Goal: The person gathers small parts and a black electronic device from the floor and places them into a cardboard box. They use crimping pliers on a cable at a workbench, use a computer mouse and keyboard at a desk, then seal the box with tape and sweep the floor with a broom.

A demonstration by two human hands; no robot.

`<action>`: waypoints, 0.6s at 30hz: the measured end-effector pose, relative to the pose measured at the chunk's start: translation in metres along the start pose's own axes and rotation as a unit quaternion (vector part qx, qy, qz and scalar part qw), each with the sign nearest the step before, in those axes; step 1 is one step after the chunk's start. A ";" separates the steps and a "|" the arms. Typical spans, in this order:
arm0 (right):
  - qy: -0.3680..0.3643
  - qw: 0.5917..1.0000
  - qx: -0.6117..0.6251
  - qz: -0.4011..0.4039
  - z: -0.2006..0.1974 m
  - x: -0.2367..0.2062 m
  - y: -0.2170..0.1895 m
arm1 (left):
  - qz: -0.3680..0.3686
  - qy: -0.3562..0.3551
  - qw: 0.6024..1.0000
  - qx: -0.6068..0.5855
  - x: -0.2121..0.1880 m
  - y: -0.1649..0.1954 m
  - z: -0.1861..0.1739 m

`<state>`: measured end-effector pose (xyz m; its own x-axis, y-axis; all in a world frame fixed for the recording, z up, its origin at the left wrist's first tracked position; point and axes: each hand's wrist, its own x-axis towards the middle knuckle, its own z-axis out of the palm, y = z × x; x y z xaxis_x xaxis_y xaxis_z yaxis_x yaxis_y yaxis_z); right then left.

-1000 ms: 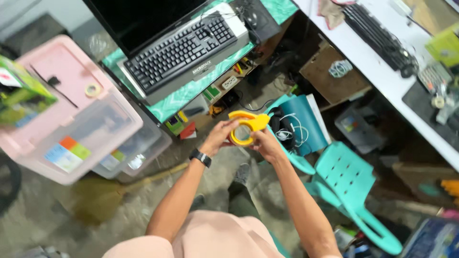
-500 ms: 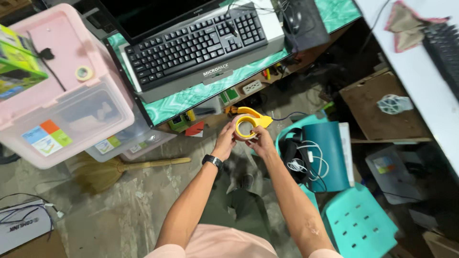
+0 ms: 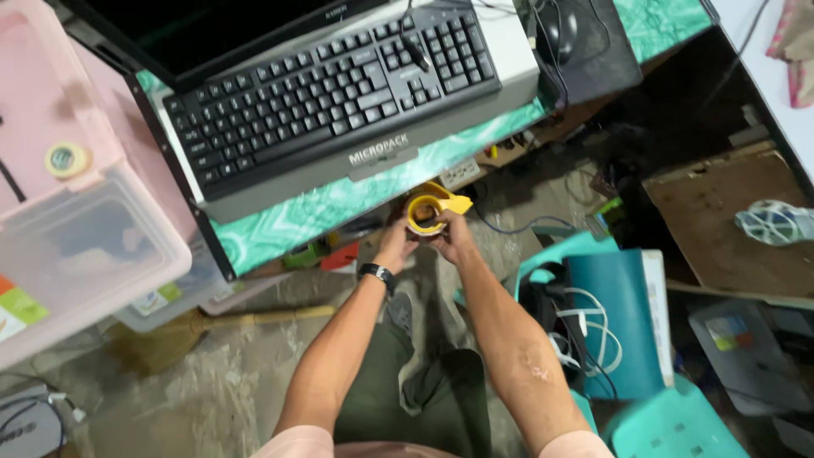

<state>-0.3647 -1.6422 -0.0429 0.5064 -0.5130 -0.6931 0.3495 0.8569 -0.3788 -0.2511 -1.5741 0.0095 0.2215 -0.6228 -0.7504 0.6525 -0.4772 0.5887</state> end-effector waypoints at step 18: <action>-0.103 0.992 0.029 -0.071 0.015 0.024 -0.044 | 0.103 -0.082 0.976 -0.173 -0.002 0.021 0.032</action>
<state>-0.3564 -1.6930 -0.0336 0.5973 -0.6321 -0.4937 0.4696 0.7746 -0.4236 -0.2609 -1.6023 0.0329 0.2732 -0.7876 -0.5524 0.8184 -0.1115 0.5637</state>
